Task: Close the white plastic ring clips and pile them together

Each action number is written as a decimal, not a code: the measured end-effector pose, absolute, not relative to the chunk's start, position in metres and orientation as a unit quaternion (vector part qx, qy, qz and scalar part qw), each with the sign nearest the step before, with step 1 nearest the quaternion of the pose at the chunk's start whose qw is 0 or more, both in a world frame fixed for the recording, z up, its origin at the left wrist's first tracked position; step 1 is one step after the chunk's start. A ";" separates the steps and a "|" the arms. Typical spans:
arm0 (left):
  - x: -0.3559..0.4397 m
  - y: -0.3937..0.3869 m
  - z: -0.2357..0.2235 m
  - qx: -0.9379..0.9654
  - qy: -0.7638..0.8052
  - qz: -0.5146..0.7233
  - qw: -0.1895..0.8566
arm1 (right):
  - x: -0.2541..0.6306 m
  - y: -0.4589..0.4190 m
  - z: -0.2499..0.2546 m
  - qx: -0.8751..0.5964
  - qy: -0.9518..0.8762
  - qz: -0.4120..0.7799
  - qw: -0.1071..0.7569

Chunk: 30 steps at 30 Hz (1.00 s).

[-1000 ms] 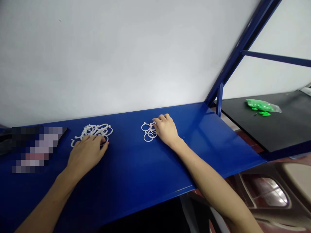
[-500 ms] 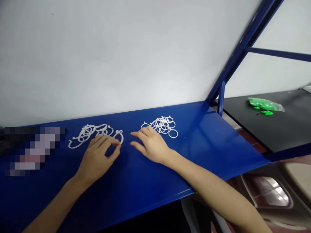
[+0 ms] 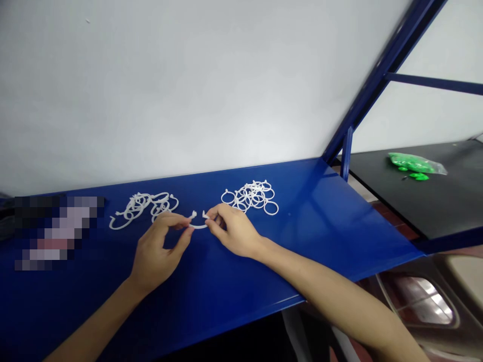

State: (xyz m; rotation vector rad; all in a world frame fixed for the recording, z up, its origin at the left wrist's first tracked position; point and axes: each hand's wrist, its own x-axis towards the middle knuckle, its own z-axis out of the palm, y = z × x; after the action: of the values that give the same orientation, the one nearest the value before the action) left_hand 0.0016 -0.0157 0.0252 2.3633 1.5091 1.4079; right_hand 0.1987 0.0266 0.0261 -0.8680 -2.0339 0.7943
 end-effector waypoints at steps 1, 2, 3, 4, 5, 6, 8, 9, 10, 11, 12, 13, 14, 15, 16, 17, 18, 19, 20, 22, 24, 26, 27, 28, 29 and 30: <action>0.002 -0.015 0.026 0.731 0.503 0.461 0.016 | 0.199 0.027 0.026 -0.344 -0.807 0.299 0.375; 0.002 -0.015 0.027 0.714 0.524 0.463 0.032 | 0.200 0.027 0.026 -0.344 -0.815 0.289 0.365; 0.002 -0.014 0.028 0.706 0.540 0.455 0.053 | 0.201 0.027 0.025 -0.341 -0.822 0.283 0.357; 0.001 -0.013 0.028 0.704 0.551 0.441 0.080 | 0.201 0.027 0.025 -0.337 -0.826 0.281 0.353; 0.001 -0.012 0.029 0.702 0.560 0.426 0.108 | 0.202 0.028 0.024 -0.329 -0.830 0.279 0.354; 0.001 -0.011 0.029 0.700 0.566 0.415 0.131 | 0.202 0.029 0.023 -0.321 -0.832 0.275 0.359; 0.001 -0.010 0.028 0.692 0.575 0.408 0.156 | 0.203 0.030 0.021 -0.305 -0.838 0.259 0.372; 0.001 -0.011 0.027 0.689 0.577 0.409 0.157 | 0.203 0.030 0.021 -0.298 -0.842 0.246 0.377; 0.002 -0.011 0.027 0.690 0.577 0.409 0.154 | 0.203 0.030 0.020 -0.291 -0.847 0.234 0.379; 0.003 -0.012 0.026 0.693 0.574 0.410 0.150 | 0.203 0.029 0.019 -0.287 -0.853 0.221 0.376; 0.003 -0.013 0.025 0.697 0.570 0.411 0.145 | 0.203 0.028 0.019 -0.284 -0.859 0.210 0.372; 0.004 -0.013 0.023 0.701 0.565 0.412 0.140 | 0.202 0.027 0.018 -0.282 -0.864 0.200 0.367; 0.005 -0.014 0.022 0.705 0.560 0.414 0.135 | 0.202 0.026 0.018 -0.282 -0.868 0.191 0.362; 0.006 -0.014 0.021 0.709 0.554 0.416 0.129 | 0.201 0.024 0.018 -0.283 -0.871 0.183 0.358; 0.006 -0.015 0.020 0.713 0.549 0.419 0.122 | 0.201 0.023 0.017 -0.284 -0.873 0.173 0.355; 0.007 -0.015 0.018 0.716 0.544 0.422 0.114 | 0.200 0.022 0.017 -0.286 -0.875 0.163 0.354; 0.008 -0.016 0.017 0.719 0.540 0.424 0.106 | 0.200 0.020 0.017 -0.286 -0.878 0.154 0.352; 0.009 -0.016 0.016 0.722 0.536 0.427 0.098 | 0.200 0.019 0.017 -0.286 -0.880 0.145 0.350; 0.009 -0.017 0.015 0.724 0.532 0.429 0.090 | 0.200 0.019 0.017 -0.286 -0.882 0.136 0.348; 0.010 -0.018 0.013 0.729 0.525 0.431 0.080 | 0.200 0.017 0.018 -0.285 -0.888 0.123 0.339; 0.010 -0.018 0.011 0.734 0.519 0.431 0.074 | 0.201 0.017 0.020 -0.283 -0.893 0.114 0.329; 0.008 -0.018 0.009 0.739 0.514 0.430 0.070 | 0.201 0.017 0.020 -0.279 -0.898 0.108 0.323; 0.008 -0.018 0.009 0.741 0.512 0.429 0.068 | 0.202 0.018 0.020 -0.277 -0.900 0.106 0.320; 0.008 -0.018 0.008 0.743 0.510 0.429 0.064 | 0.202 0.018 0.020 -0.276 -0.900 0.105 0.320; 0.008 -0.018 0.008 0.745 0.506 0.429 0.061 | 0.202 0.019 0.018 -0.278 -0.900 0.103 0.321; 0.009 -0.019 0.008 0.750 0.499 0.430 0.059 | 0.202 0.020 0.017 -0.279 -0.899 0.103 0.321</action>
State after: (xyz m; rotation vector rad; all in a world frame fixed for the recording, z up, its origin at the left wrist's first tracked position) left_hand 0.0094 -0.0186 0.0083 2.2719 1.5128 1.3025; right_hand 0.2021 0.0201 0.0167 -0.7323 -2.3629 0.2696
